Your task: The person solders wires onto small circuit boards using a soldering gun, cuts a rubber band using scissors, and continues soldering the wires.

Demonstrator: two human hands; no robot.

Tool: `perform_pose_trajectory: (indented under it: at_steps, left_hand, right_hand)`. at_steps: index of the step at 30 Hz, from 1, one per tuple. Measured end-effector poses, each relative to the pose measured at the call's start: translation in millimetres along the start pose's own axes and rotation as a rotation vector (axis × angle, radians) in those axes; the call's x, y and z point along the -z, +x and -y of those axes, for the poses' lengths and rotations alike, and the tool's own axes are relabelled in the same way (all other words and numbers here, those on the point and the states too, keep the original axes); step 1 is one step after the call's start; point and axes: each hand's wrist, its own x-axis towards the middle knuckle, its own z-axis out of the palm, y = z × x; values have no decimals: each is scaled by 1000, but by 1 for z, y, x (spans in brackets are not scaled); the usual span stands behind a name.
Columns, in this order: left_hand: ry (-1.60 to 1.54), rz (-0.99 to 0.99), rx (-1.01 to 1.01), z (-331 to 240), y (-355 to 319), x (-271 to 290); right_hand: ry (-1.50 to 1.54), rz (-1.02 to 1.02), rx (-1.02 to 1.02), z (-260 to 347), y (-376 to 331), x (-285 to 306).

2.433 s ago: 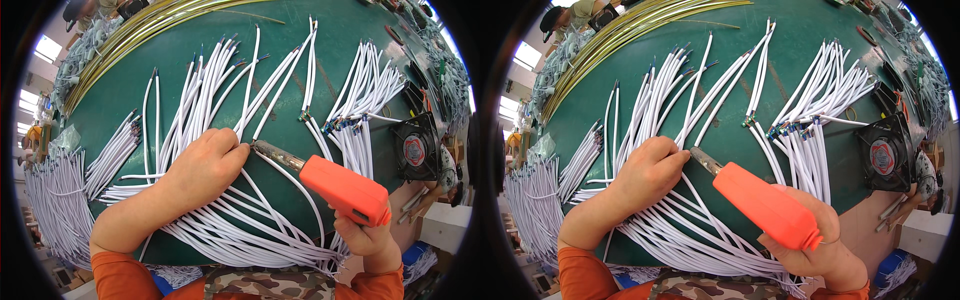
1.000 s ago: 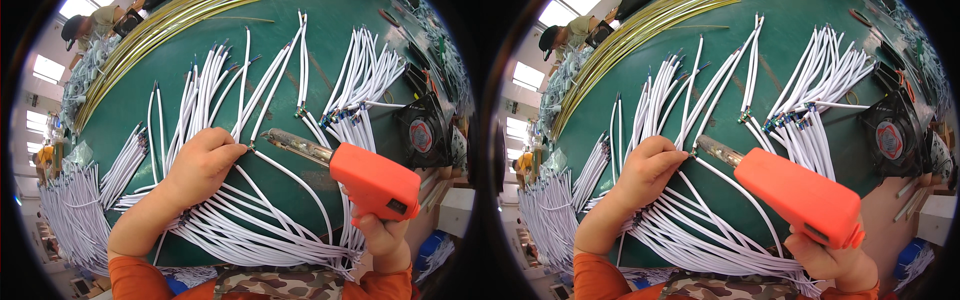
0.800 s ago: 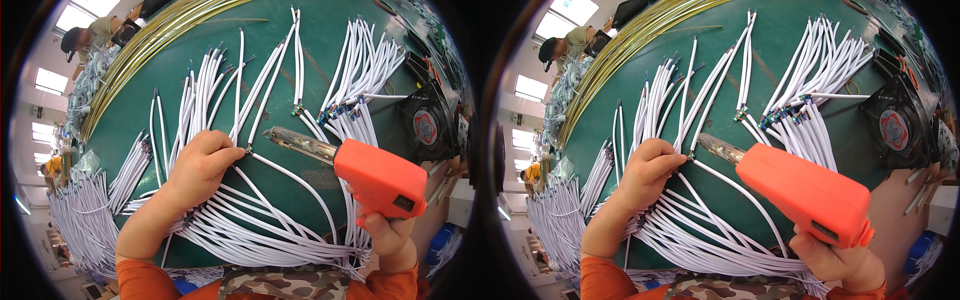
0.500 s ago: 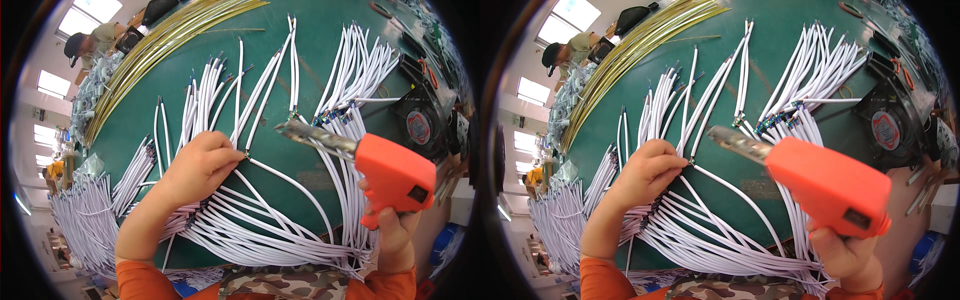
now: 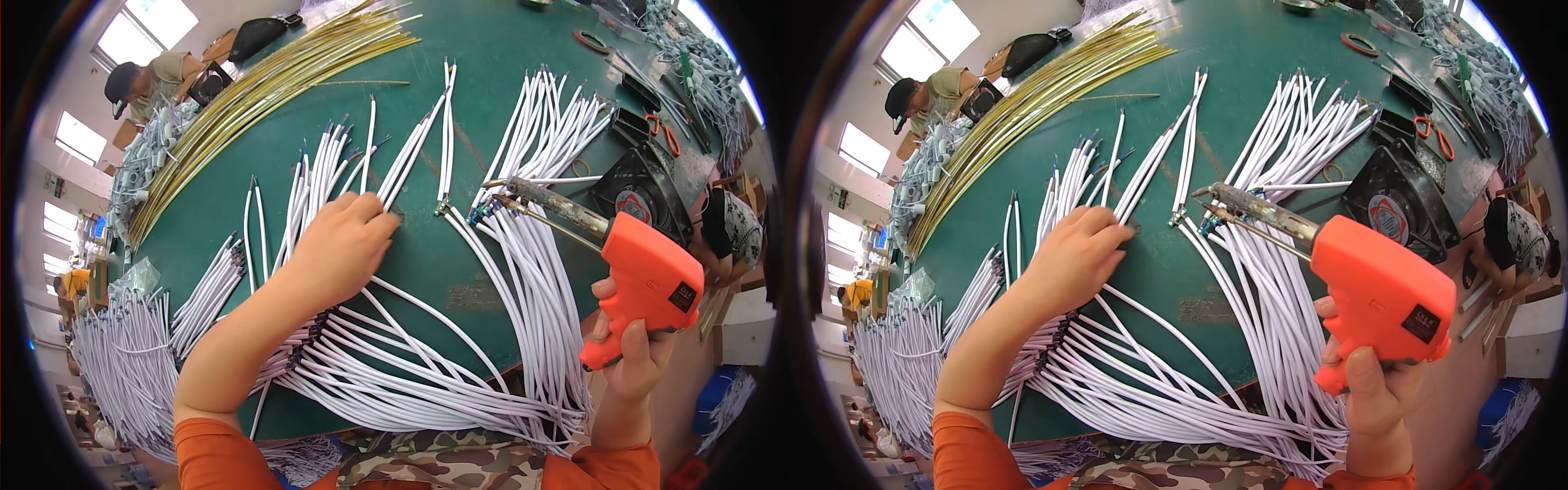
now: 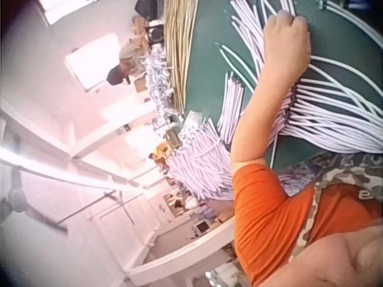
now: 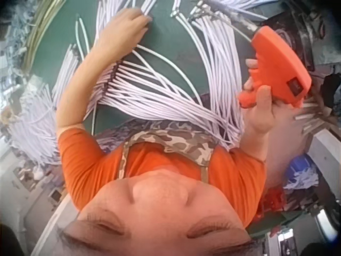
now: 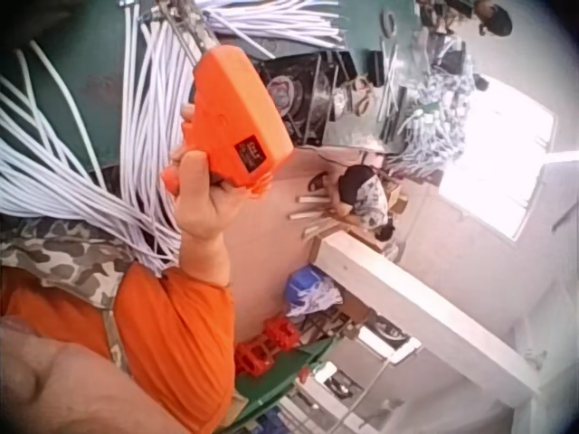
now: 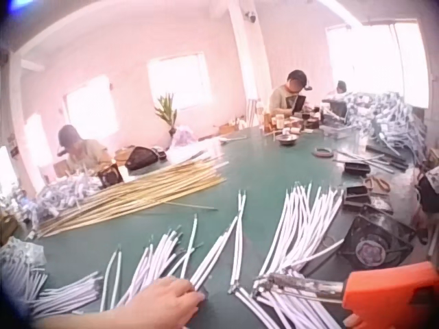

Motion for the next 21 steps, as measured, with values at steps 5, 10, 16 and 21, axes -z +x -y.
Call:
perform_pose_trajectory:
  at_steps: [5, 10, 16, 21]
  left_hand:
    - [-154, -111, -46, -15, 42, -19]
    - [-213, -132, -118, -2, 43, -26]
    - [-263, -174, -161, 4, 32, -25]
    - [-244, -187, -167, 5, 34, -30]
  right_hand:
    - [23, 11, 59, -1, 0, 2]
    - [15, 3, 49, 5, -3, 8]
    - [-55, 105, 74, 3, -5, 15]
    - [-81, 105, 93, 5, -4, 9]
